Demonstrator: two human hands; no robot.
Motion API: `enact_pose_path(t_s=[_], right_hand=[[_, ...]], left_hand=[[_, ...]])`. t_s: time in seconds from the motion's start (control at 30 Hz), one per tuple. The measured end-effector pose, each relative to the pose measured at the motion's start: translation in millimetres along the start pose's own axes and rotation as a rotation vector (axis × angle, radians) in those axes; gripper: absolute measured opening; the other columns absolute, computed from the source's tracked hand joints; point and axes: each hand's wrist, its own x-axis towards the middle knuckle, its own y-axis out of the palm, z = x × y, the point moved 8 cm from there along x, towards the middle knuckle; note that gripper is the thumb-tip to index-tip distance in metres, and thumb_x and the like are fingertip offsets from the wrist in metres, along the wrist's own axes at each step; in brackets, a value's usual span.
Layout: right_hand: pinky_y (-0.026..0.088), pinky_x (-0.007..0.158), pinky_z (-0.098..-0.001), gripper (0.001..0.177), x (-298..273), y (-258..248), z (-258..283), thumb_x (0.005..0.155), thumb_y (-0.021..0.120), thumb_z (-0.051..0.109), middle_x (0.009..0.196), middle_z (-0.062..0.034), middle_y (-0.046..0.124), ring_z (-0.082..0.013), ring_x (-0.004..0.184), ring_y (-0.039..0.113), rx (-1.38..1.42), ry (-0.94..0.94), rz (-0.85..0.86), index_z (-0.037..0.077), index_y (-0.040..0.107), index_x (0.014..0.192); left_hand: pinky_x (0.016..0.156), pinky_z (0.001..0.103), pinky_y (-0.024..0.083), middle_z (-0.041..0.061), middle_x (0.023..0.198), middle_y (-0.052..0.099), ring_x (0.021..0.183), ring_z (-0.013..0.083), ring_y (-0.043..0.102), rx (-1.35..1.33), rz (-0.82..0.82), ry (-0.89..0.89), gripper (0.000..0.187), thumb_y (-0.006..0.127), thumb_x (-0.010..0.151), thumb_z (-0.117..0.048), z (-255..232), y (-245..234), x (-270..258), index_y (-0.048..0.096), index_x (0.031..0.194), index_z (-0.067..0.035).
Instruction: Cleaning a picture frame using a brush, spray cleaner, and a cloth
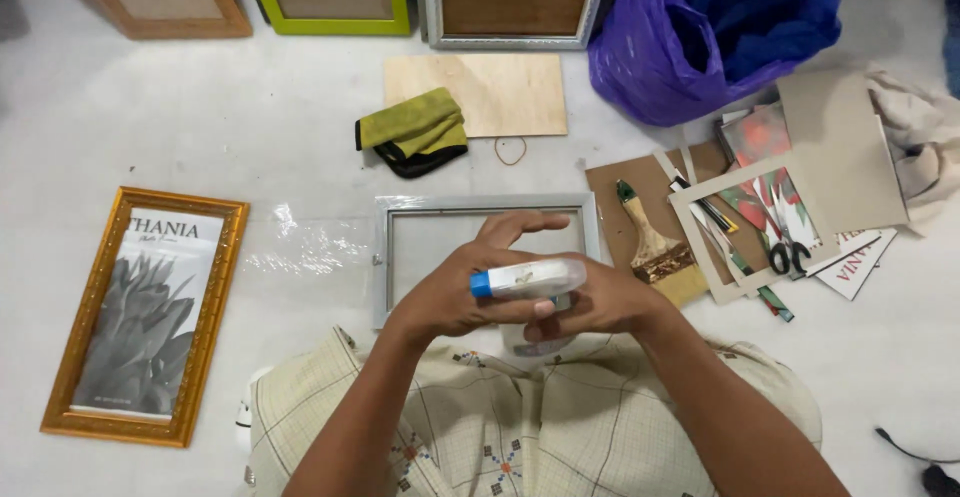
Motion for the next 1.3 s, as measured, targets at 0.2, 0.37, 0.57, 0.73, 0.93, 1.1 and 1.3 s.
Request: enact_pose_path(t_s=[0.2,0.37,0.57,0.73,0.93,1.1,1.3], right_hand=[[0.053,0.083,-0.0371,0.059,8,8,28,0.076,0.092,0.013,0.112,-0.0098,0.074,-0.0204,0.091,0.060,-0.015,0.135,-0.215,-0.001,0.071,0.129],[0.051,0.099,-0.0476,0.052,1,-30,20,0.076,0.091,0.013,0.112,-0.0146,0.077,-0.0236,0.103,0.065,-0.079,0.178,-0.301,0.000,0.073,0.123],[0.051,0.096,-0.0435,0.041,-15,-51,39,0.085,0.083,0.010,0.107,-0.0110,0.077,-0.0220,0.101,0.063,-0.310,0.261,-0.442,0.003,0.073,0.123],[0.048,0.104,-0.0594,0.062,-13,-42,70,0.085,0.077,0.033,0.132,-0.0200,0.070,-0.0495,0.123,0.062,-0.855,0.632,-0.276,0.026,0.062,0.144],[0.051,0.104,-0.0552,0.077,-25,-49,35,0.081,0.079,0.048,0.132,-0.0228,0.071,-0.0471,0.125,0.064,-0.961,0.939,-0.074,0.027,0.054,0.151],[0.049,0.108,-0.0550,0.075,-24,-46,42,0.085,0.077,0.045,0.137,-0.0217,0.068,-0.0467,0.127,0.063,-0.994,1.001,-0.066,0.030,0.051,0.153],[0.049,0.103,-0.0581,0.074,-14,-44,37,0.084,0.075,0.039,0.135,-0.0251,0.068,-0.0531,0.122,0.063,-0.864,0.847,-0.100,0.023,0.051,0.153]], left_hand=[[0.117,0.060,0.033,0.023,0.154,0.043,0.141,0.0481,0.041,0.087,-0.179,-0.184,0.091,0.087,0.076,-0.043,40,-35,-26,0.048,0.153,-0.014],[0.104,0.042,0.044,0.014,0.137,0.058,0.123,0.0300,0.056,0.006,-0.623,-0.374,0.058,0.065,0.096,-0.041,109,-94,-82,0.054,0.143,-0.009],[0.087,0.036,0.053,0.012,0.117,0.068,0.103,0.0204,0.065,0.142,-0.945,-0.536,0.053,0.070,0.097,-0.043,122,-135,-96,0.061,0.133,-0.005],[0.087,0.037,0.056,0.011,0.119,0.070,0.103,0.0218,0.068,0.293,-0.908,-0.626,0.062,0.071,0.094,-0.053,147,-147,-99,0.060,0.135,-0.008],[0.088,0.042,0.055,0.016,0.119,0.070,0.104,0.0265,0.068,0.296,-0.891,-0.637,0.065,0.069,0.094,-0.051,147,-144,-100,0.057,0.138,-0.005],[0.088,0.045,0.055,0.018,0.118,0.070,0.105,0.0306,0.069,0.321,-0.857,-0.645,0.071,0.068,0.094,-0.055,152,-144,-100,0.055,0.140,-0.003],[0.087,0.047,0.055,0.020,0.119,0.069,0.106,0.0338,0.068,0.317,-0.838,-0.647,0.070,0.067,0.096,-0.051,149,-141,-96,0.053,0.141,0.000]])
